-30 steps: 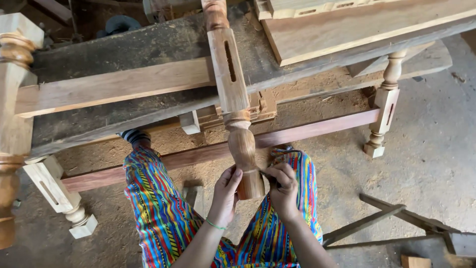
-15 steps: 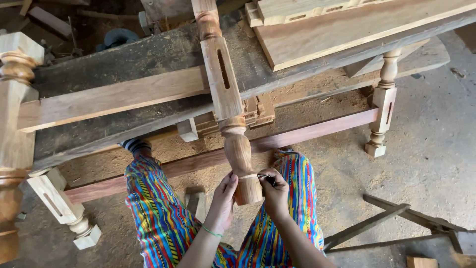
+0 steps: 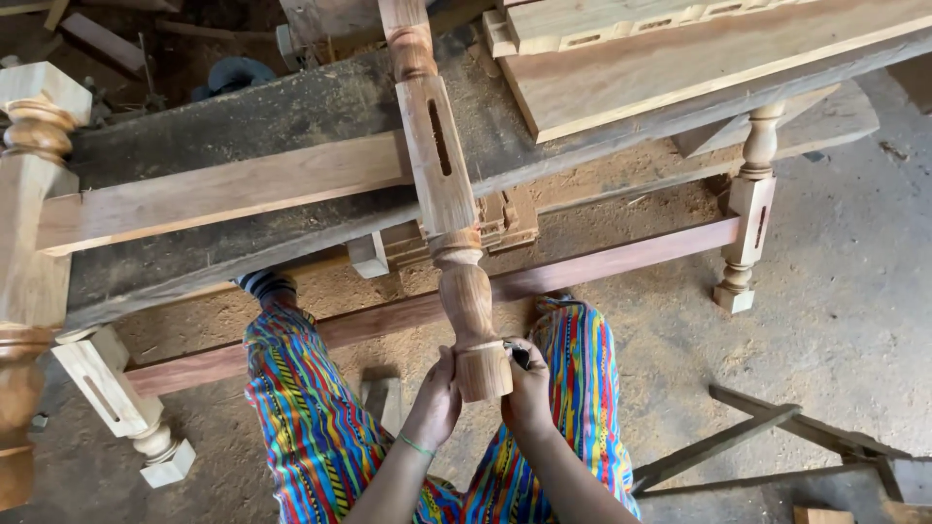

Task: Sanding and scraping a decorative wooden furniture leg.

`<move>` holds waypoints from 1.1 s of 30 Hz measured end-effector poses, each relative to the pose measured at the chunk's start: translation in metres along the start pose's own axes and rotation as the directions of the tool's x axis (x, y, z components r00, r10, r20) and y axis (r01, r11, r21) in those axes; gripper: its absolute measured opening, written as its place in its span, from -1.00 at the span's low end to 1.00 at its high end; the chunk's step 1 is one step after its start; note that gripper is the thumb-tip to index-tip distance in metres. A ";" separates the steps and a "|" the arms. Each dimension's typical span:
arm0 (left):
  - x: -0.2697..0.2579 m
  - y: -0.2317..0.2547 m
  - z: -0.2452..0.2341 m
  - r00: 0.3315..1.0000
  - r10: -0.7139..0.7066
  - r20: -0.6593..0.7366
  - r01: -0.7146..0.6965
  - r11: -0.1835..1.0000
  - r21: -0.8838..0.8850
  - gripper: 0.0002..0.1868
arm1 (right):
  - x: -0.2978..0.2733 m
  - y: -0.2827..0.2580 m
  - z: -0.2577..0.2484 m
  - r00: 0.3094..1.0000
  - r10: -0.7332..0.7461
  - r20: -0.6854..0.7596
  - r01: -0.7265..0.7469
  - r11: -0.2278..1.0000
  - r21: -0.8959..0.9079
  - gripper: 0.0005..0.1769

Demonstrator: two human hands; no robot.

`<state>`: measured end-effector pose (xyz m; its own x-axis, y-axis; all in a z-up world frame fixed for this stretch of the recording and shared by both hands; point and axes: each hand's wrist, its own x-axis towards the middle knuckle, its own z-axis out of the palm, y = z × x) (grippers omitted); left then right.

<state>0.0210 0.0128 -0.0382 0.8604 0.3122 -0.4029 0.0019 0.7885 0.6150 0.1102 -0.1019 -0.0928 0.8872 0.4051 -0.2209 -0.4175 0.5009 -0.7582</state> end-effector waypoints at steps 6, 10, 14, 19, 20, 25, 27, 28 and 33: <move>0.027 -0.069 -0.074 0.999 -0.030 -0.041 0.032 0.998 0.054 -0.59 | 0.001 0.002 -0.019 0.999 -0.004 -0.054 -0.005 0.986 -0.166 -0.78; 0.065 -0.087 -0.086 0.999 -0.030 -0.012 0.032 0.913 0.406 -0.52 | 0.001 -0.019 -0.016 0.998 -0.054 -0.029 0.044 0.963 -0.266 -0.83; 0.061 -0.060 -0.057 0.998 0.059 -0.015 -0.050 0.940 0.336 -0.67 | 0.005 -0.049 -0.020 0.991 -0.080 0.105 0.116 0.904 -0.411 -0.82; 0.020 0.020 -0.002 0.977 0.213 0.028 -0.157 0.619 0.770 -0.72 | 0.000 -0.089 0.013 0.970 -0.043 0.240 0.236 0.420 -0.876 -0.76; 0.017 0.025 0.003 0.982 0.188 -0.003 -0.119 0.632 0.766 -0.77 | 0.006 -0.083 0.006 0.978 -0.045 0.204 0.201 0.472 -0.858 -0.76; 0.009 0.012 -0.020 0.957 0.290 -0.005 -0.206 0.691 0.693 -0.83 | 0.013 -0.068 0.013 0.974 -0.010 0.225 0.196 0.533 -0.823 -0.78; 0.004 0.008 -0.034 0.905 0.423 0.034 -0.291 0.560 0.775 -0.84 | 0.013 -0.057 0.012 0.969 0.053 0.243 0.170 0.574 -0.801 -0.78; -0.003 0.013 -0.032 0.907 0.420 0.030 -0.285 0.561 0.777 -0.84 | 0.013 -0.053 0.012 0.969 0.058 0.241 0.164 0.576 -0.801 -0.78; 0.012 -0.007 -0.044 0.876 0.482 0.025 -0.360 0.618 0.698 -0.75 | 0.011 -0.057 0.012 0.979 0.077 0.190 0.115 0.561 -0.820 -0.79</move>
<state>0.0091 0.0342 -0.0772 0.7675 0.6399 -0.0393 0.0470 0.0050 0.9989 0.1417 -0.1168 -0.0452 0.7986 0.5807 -0.1579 0.0294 -0.2997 -0.9536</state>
